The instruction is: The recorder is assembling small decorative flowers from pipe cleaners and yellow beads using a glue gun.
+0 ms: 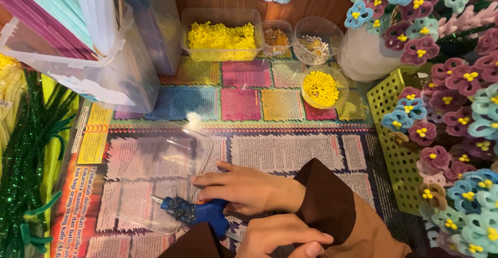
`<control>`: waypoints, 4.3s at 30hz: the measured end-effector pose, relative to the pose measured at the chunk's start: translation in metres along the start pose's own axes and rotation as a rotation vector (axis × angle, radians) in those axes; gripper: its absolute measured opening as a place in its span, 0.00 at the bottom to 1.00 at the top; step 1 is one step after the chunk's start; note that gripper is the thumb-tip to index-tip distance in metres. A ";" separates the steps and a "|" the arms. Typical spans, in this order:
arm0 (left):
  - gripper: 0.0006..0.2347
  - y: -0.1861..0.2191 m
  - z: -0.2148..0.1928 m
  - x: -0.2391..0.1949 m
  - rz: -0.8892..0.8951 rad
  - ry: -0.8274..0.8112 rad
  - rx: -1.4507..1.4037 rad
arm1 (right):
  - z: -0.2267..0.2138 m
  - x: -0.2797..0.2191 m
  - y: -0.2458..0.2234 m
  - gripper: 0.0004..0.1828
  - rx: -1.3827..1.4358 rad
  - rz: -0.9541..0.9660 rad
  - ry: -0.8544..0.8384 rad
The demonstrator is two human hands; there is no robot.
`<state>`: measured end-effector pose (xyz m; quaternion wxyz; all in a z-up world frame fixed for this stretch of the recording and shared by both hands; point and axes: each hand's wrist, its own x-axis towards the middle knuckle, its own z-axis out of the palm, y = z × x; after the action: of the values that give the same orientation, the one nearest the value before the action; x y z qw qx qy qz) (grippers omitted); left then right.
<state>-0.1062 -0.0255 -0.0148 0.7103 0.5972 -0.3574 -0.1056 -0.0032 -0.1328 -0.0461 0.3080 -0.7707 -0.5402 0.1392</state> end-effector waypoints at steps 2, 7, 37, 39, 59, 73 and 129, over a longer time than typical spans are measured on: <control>0.06 -0.002 0.002 -0.001 -0.013 -0.001 -0.011 | 0.002 -0.001 -0.004 0.35 0.004 -0.002 -0.004; 0.05 -0.009 0.003 -0.003 0.042 -0.004 -0.024 | -0.004 -0.007 -0.022 0.33 -0.003 -0.028 -0.001; 0.07 0.003 -0.005 0.004 0.036 0.043 0.023 | 0.009 0.049 0.026 0.30 -0.045 -0.085 0.045; 0.07 0.004 -0.008 0.005 0.090 0.059 -0.051 | 0.011 0.060 0.034 0.30 -0.040 -0.077 0.094; 0.07 0.012 -0.007 0.032 -0.032 0.073 -0.089 | 0.033 0.110 0.018 0.30 -0.358 0.195 0.500; 0.07 -0.001 -0.031 0.053 0.008 0.291 0.182 | -0.148 -0.019 -0.015 0.12 -0.372 0.045 1.368; 0.06 -0.014 -0.055 0.053 -0.152 0.347 0.044 | -0.197 -0.137 -0.015 0.28 -0.187 -0.057 1.879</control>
<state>-0.0291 -0.0178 -0.0091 0.7380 0.6471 -0.1855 -0.0467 0.0418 -0.3194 0.0987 0.5576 -0.5751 -0.0984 -0.5905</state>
